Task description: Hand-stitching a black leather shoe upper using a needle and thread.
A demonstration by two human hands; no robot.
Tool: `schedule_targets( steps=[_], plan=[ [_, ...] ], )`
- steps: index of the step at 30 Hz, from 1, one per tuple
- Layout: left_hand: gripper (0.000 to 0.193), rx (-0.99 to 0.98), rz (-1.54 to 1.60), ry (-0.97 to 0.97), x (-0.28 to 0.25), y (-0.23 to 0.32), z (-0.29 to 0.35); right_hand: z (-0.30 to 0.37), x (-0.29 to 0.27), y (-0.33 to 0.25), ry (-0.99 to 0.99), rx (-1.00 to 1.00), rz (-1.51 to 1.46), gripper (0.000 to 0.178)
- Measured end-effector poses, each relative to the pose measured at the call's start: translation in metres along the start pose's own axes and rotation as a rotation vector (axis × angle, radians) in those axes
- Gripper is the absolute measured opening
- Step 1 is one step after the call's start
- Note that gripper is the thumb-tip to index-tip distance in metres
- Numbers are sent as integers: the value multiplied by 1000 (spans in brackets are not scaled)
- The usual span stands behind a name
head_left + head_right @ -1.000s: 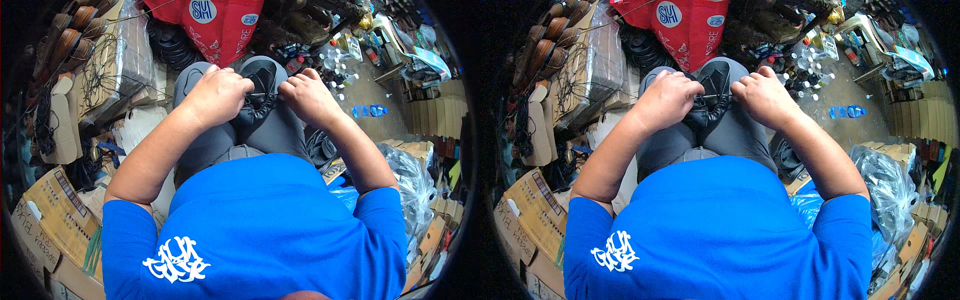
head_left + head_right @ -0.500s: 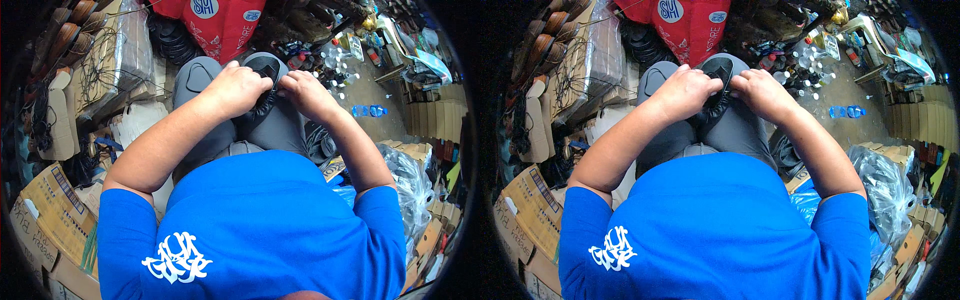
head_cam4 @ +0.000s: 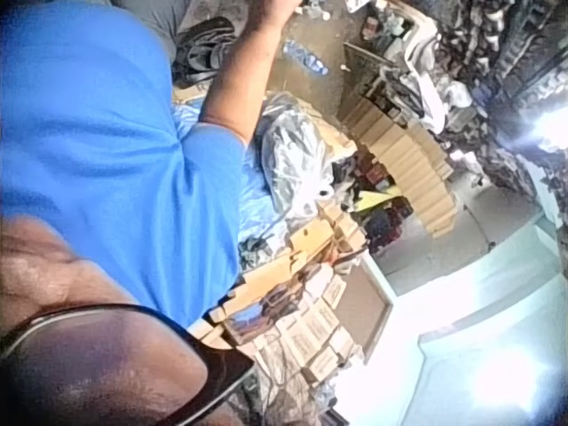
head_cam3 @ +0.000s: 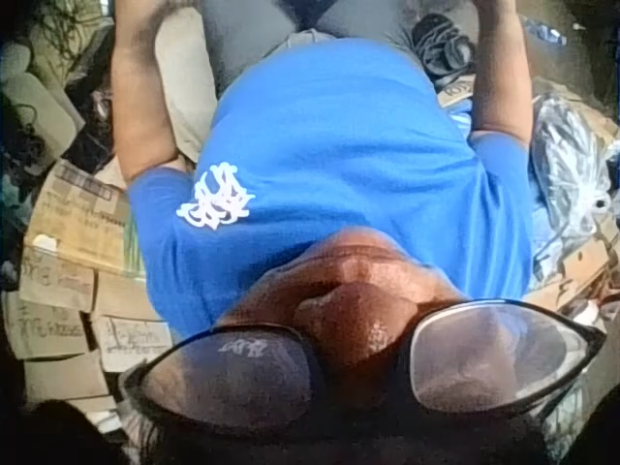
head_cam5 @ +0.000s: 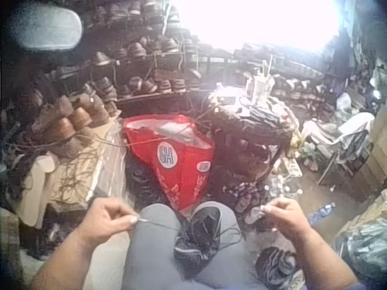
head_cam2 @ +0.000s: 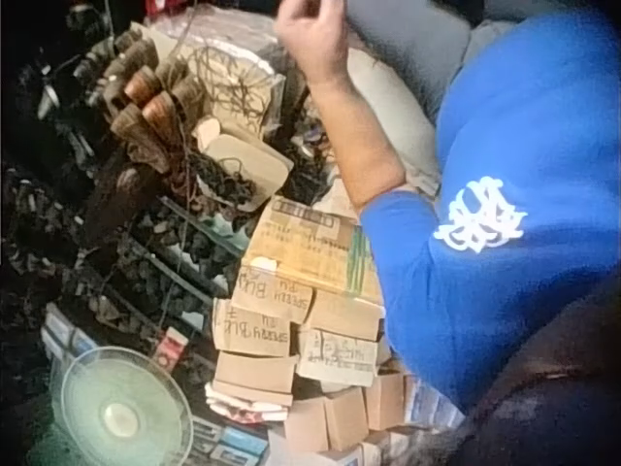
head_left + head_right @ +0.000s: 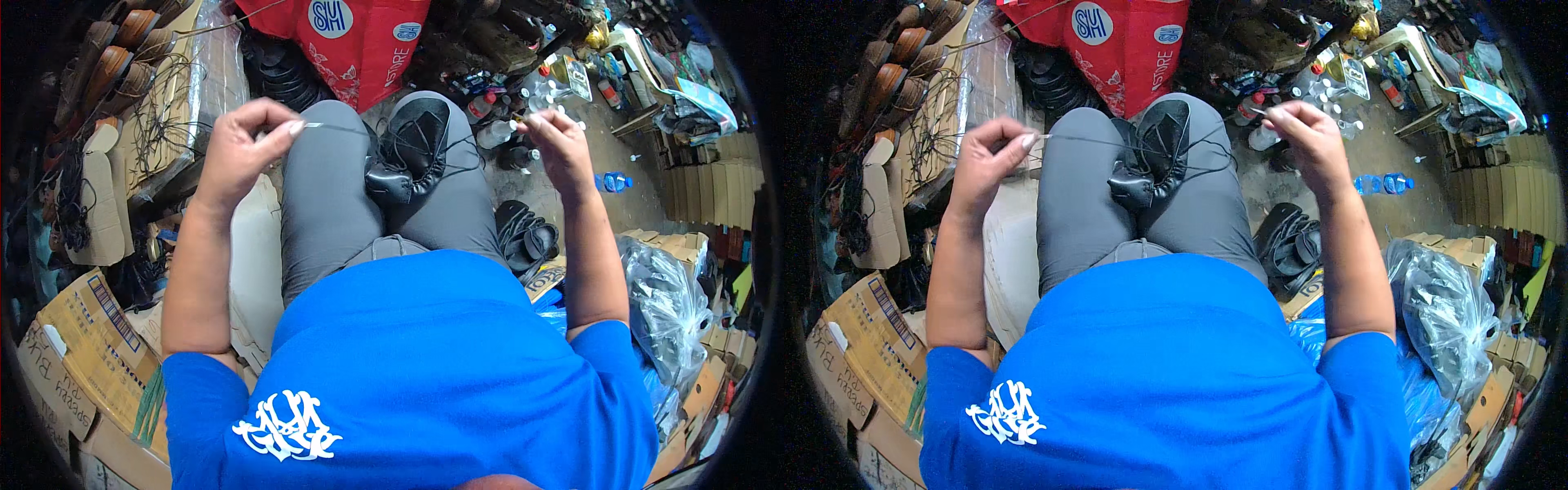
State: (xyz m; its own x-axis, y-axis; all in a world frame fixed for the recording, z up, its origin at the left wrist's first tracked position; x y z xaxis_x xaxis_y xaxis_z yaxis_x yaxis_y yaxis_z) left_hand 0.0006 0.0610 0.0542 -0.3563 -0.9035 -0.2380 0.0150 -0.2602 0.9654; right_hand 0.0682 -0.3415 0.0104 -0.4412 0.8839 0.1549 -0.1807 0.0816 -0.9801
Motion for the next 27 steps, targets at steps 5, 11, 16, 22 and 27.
schedule_targets(
  steps=[5,11,16,22,27],
  plan=[
    [16,551,473,-284,62,36,-37,-34,79,-11,-292,-374,-465,30],
    [13,155,-175,-431,57,16,-7,6,72,-24,-455,13,401,28],
    [15,-36,-1111,309,-91,4,50,76,-81,15,18,347,975,26],
    [30,-505,-1329,1034,-225,18,165,219,-283,17,602,763,1334,29],
    [29,20,-770,448,-44,-20,37,93,-107,41,180,516,905,48]
  ],
)
Point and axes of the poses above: each hand's wrist, its own z-axis away from the middle knuckle, its own x-axis out of the palm, y = z × x, the point moved 1 cm from there along -z, towards the middle knuckle, and after that the axes turned 13 degrees about -y, right-handed, at the moved point
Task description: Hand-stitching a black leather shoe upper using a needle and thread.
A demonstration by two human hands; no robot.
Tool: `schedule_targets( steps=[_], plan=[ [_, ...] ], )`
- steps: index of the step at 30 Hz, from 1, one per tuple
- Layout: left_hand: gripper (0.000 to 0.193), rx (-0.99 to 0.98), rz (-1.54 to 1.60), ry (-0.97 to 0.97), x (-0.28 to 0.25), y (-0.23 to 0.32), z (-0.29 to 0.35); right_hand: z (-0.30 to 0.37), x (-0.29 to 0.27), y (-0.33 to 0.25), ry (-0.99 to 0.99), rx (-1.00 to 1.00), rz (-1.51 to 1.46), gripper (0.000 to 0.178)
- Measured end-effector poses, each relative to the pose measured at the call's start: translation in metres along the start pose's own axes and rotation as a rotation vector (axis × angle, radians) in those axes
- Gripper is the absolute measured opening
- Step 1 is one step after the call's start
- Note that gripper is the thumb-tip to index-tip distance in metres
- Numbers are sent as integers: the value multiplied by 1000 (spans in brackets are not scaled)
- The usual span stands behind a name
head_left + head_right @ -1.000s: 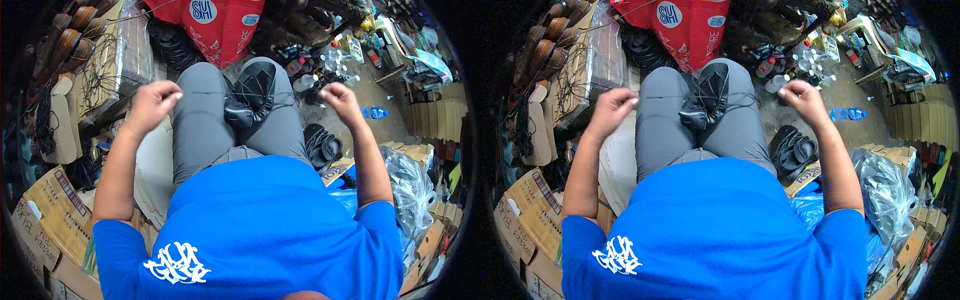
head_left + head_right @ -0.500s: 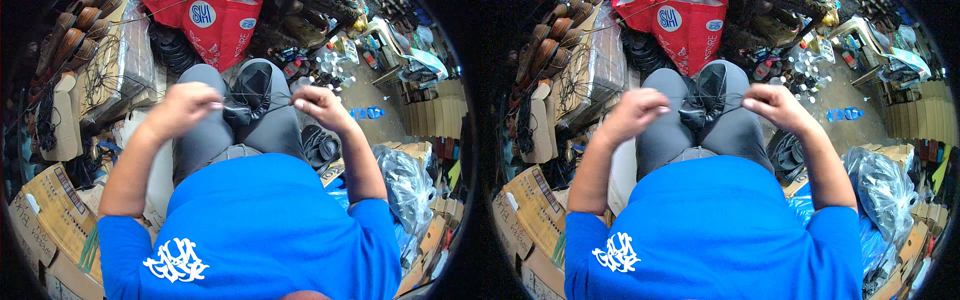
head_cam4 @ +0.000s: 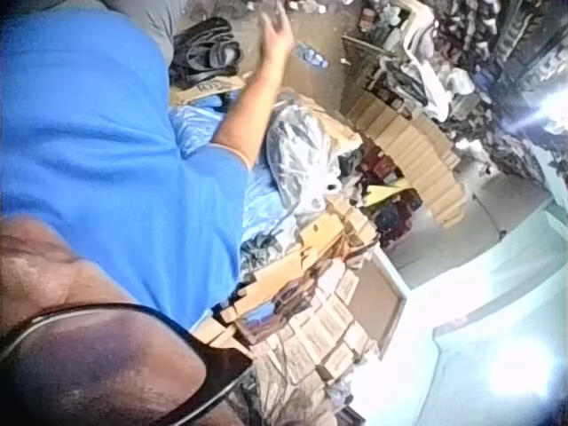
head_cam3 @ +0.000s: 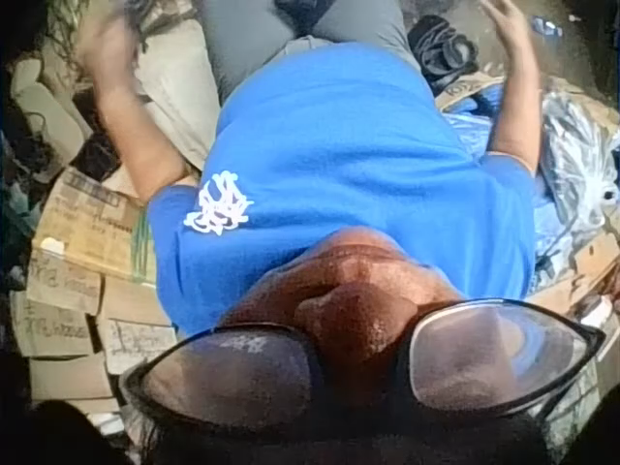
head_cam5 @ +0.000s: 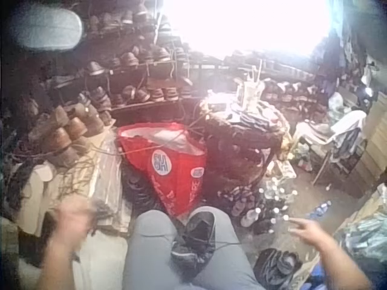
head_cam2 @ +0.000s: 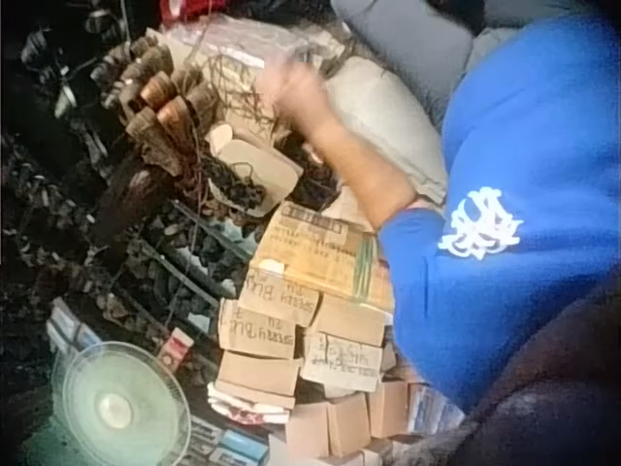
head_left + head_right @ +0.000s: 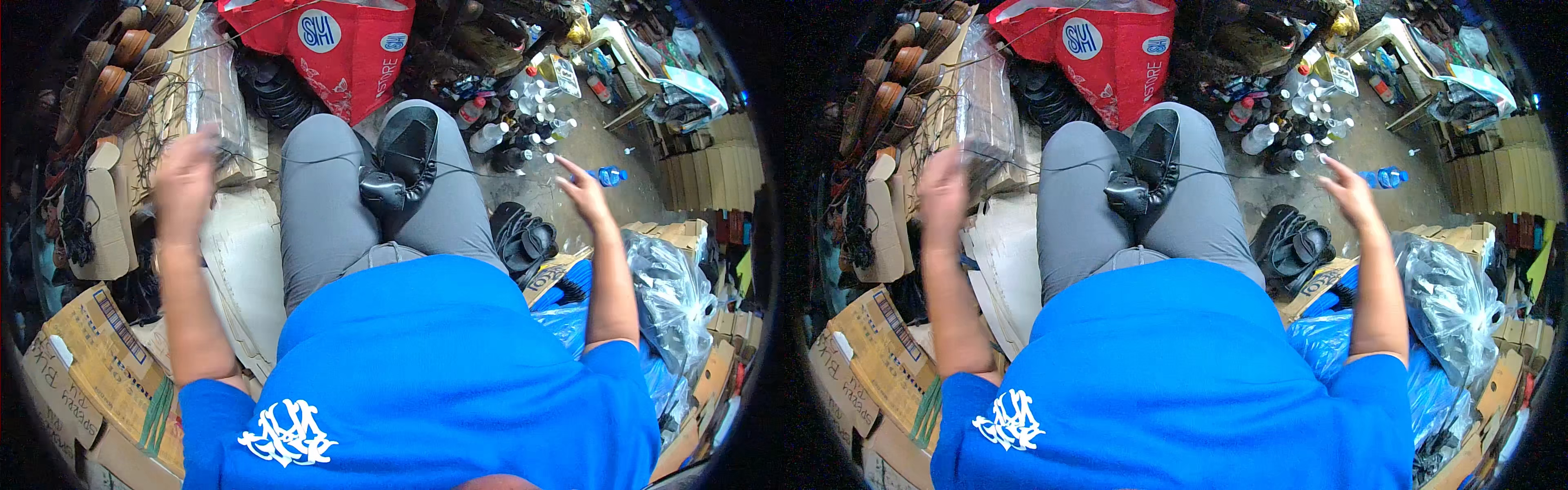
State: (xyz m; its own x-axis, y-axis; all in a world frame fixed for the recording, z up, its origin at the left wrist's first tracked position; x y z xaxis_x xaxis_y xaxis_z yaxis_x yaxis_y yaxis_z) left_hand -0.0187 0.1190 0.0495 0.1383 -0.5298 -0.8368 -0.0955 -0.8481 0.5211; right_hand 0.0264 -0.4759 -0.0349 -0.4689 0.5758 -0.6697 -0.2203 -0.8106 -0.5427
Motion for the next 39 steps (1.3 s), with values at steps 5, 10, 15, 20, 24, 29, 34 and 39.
schedule_targets(
  steps=[5,10,15,20,24,29,34,39],
  plan=[
    [40,345,106,-403,94,72,-6,-9,89,-150,-435,-432,-327,37],
    [14,141,87,-677,88,61,-10,-23,96,-165,-395,-467,-261,23],
    [16,10,212,-583,77,35,-9,-26,81,-149,-372,-374,-219,19],
    [37,285,179,-312,81,83,-38,-28,66,-141,-148,-529,-91,22],
    [48,482,254,-508,113,131,-57,-21,71,-176,-226,-638,-196,16],
    [36,404,57,-852,134,140,-88,-34,72,-186,-196,-786,14,8],
    [28,331,375,-1059,146,127,-95,-35,68,-192,-203,-849,61,14],
    [27,248,477,-1137,149,123,-97,-36,66,-198,-207,-880,116,14]
  ],
)
Point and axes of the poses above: each hand's wrist, its own z-axis away from the middle knuckle, its own x-axis out of the palm, y = z × x, the point moved 1 cm from there along -z, towards the middle knuckle, and after that the axes turned 13 degrees about -y, right-handed, at the moved point
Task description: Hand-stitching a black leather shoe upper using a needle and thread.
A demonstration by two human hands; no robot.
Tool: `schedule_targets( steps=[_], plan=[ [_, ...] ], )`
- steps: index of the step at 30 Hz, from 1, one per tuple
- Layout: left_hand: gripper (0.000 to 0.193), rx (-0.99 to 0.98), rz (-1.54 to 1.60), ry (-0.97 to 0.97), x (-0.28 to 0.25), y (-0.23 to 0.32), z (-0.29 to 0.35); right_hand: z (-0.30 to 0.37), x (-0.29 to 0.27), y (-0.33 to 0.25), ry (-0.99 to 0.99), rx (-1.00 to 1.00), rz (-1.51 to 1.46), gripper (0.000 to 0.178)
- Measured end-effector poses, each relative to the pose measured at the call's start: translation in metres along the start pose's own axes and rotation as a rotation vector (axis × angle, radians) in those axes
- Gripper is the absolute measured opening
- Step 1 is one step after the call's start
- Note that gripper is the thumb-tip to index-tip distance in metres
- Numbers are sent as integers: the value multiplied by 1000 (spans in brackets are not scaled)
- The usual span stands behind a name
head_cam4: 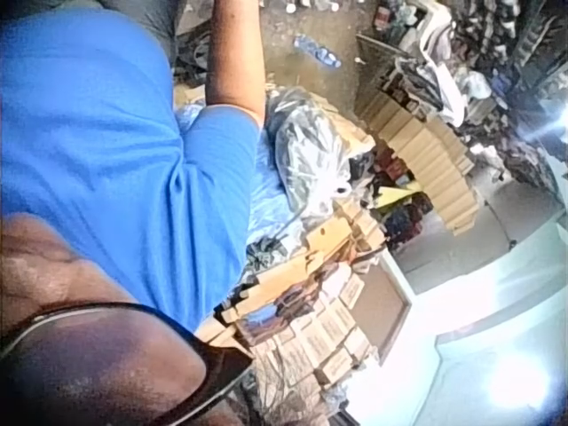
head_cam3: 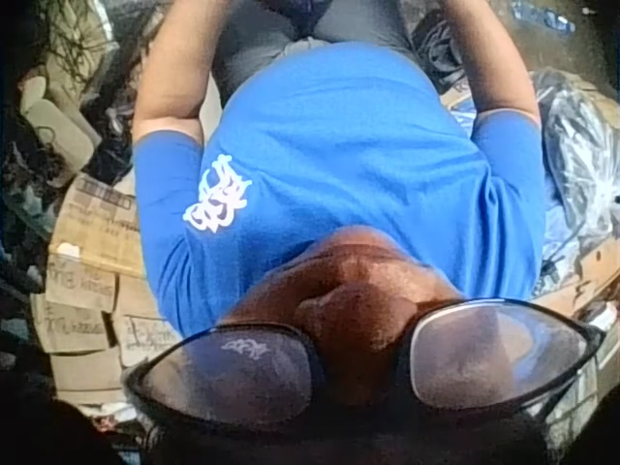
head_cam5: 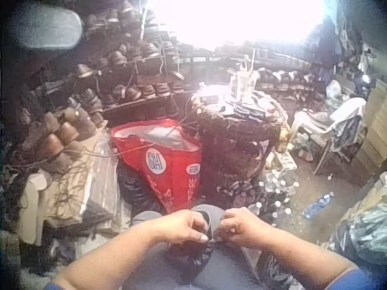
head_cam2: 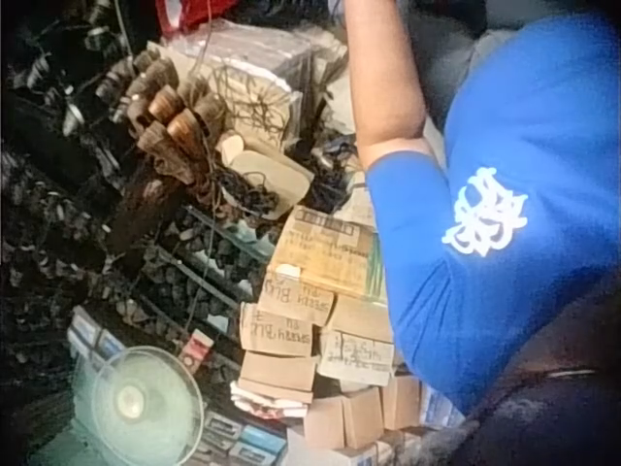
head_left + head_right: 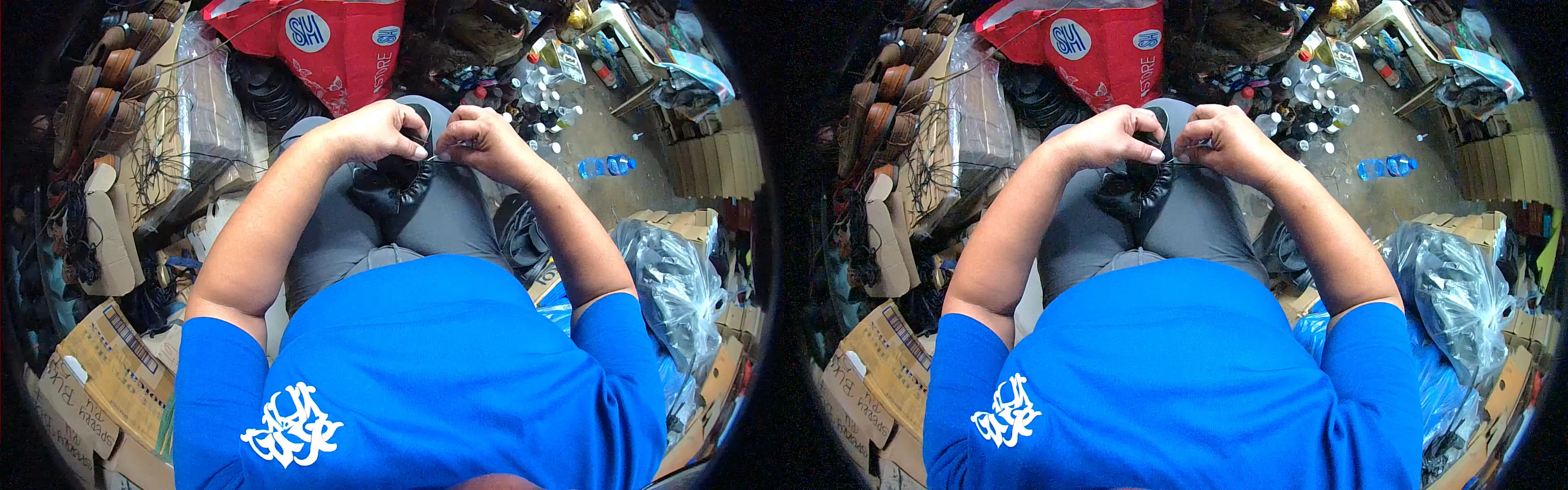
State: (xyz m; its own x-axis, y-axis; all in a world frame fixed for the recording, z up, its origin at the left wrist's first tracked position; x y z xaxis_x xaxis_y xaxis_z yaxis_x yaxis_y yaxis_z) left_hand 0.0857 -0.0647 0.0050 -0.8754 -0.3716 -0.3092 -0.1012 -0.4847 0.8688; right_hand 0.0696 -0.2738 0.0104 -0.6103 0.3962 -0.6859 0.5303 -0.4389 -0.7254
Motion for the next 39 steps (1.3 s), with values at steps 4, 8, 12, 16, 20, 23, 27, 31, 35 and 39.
schedule_targets(
  steps=[4,8,12,16,20,23,27,31,35,39],
  plan=[
    [28,-43,39,-6,0,-2,0,0,4,3,-1,-7,-9,12],
    [28,-46,97,15,2,-6,-1,5,21,14,46,3,-140,12],
    [28,32,189,-16,3,-14,-1,10,32,13,135,13,-192,12],
    [32,66,212,-98,1,-13,5,17,36,5,203,20,-122,15],
    [34,50,109,-132,0,-10,7,20,40,-1,223,33,-29,19],
    [31,35,74,-126,0,-6,8,23,39,-6,219,16,83,24],
    [35,3,28,-158,-1,-6,6,24,33,-24,168,12,319,23],
    [37,-15,-21,-173,-5,-2,8,7,24,-56,-77,151,603,17],
    [39,-38,-153,9,-6,-6,-4,-8,22,-48,-128,207,587,12],
    [41,129,-266,376,2,-15,-4,-8,23,-34,-25,245,335,9]
  ],
)
Point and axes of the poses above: each hand's wrist, its own z-axis away from the middle knuckle, its own x-axis out of the palm, y = z × x, the point moved 1 cm from there along -z, towards the middle knuckle, and after that the axes turned 13 degrees about -y, right-handed, at the moved point
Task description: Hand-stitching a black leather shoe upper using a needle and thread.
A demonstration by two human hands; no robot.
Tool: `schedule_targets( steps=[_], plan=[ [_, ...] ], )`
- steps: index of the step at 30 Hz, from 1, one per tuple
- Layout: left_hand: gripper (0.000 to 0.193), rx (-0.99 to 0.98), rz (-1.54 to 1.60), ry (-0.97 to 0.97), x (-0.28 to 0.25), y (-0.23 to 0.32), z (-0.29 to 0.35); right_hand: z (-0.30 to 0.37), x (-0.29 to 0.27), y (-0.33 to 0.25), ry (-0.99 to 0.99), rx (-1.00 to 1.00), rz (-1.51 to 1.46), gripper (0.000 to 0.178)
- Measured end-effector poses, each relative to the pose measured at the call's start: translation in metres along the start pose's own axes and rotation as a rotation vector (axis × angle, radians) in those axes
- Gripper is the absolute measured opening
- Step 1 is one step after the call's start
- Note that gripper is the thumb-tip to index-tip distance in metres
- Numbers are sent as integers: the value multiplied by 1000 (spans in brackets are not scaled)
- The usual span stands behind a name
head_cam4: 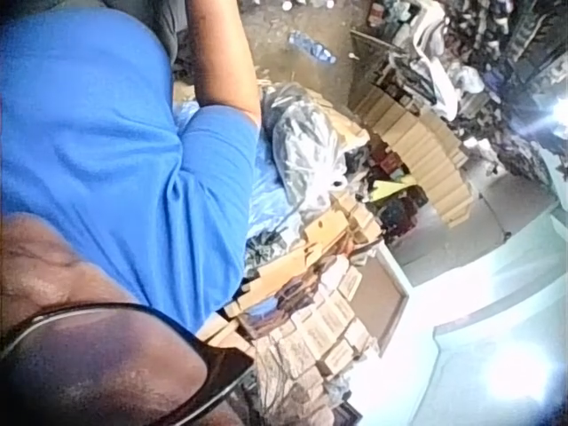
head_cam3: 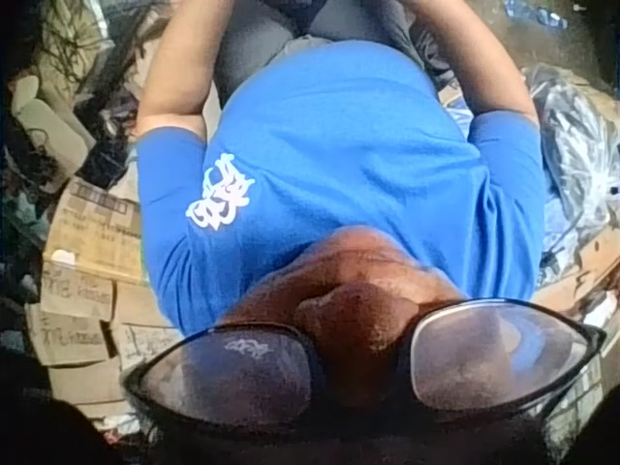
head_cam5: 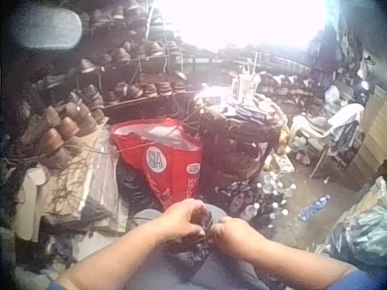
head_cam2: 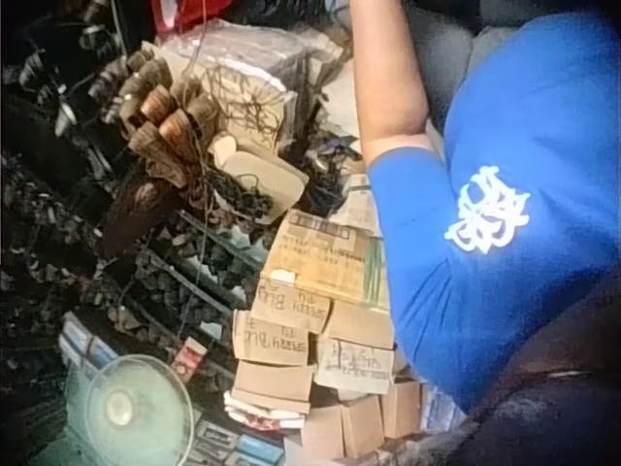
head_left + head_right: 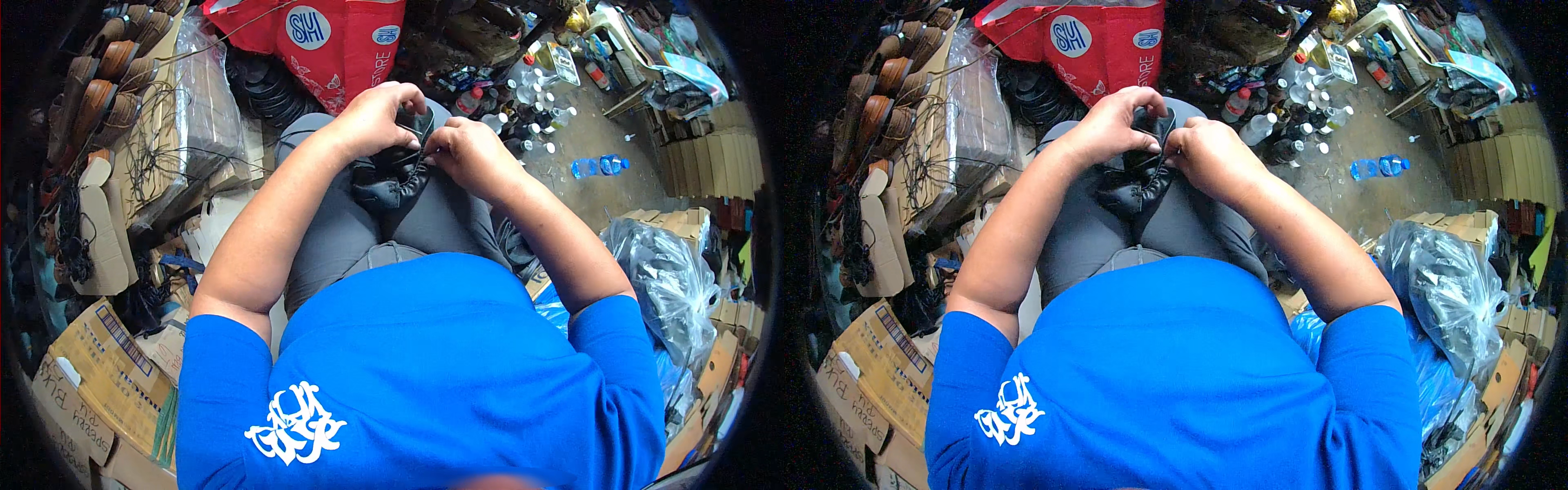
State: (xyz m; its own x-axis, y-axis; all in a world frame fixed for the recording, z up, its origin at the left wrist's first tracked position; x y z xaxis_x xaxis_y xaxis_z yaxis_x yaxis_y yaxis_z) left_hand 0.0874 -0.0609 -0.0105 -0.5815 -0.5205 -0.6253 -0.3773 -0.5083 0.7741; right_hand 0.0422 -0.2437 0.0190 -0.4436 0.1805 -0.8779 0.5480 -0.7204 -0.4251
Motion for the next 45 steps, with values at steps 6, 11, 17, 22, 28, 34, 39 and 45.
schedule_targets(
  steps=[6,11,17,22,28,34,39,45],
  plan=[
    [39,71,36,-171,-6,9,9,8,-21,-16,26,-36,199,9],
    [30,102,-46,-232,-9,11,10,9,-19,-18,-28,-21,162,7],
    [22,96,34,-112,0,-1,11,0,-12,-29,-59,12,302,10],
    [23,136,89,-17,9,-10,12,-7,3,-17,-21,60,139,11],
    [15,0,148,429,4,11,50,13,-1,34,-20,25,-819,26],
    [19,-78,76,6,23,27,65,13,14,35,-37,-150,-408,26],
    [26,-336,-221,-204,-25,10,92,7,37,87,465,124,-546,23],
    [40,-226,890,392,-14,8,80,-5,34,58,402,-113,-2352,32]
  ],
)
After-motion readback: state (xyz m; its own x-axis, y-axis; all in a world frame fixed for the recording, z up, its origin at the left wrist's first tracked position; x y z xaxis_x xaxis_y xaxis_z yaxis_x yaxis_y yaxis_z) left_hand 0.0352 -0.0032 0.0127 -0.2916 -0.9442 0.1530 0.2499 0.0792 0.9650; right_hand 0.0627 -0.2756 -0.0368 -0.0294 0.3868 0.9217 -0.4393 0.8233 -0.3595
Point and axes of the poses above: each hand's wrist, its own z-axis away from the middle knuckle, its own x-axis out of the palm, y = z × x, the point moved 1 cm from there along -z, towards the middle knuckle, and after that the axes turned 13 degrees about -y, right-handed, at the moved point
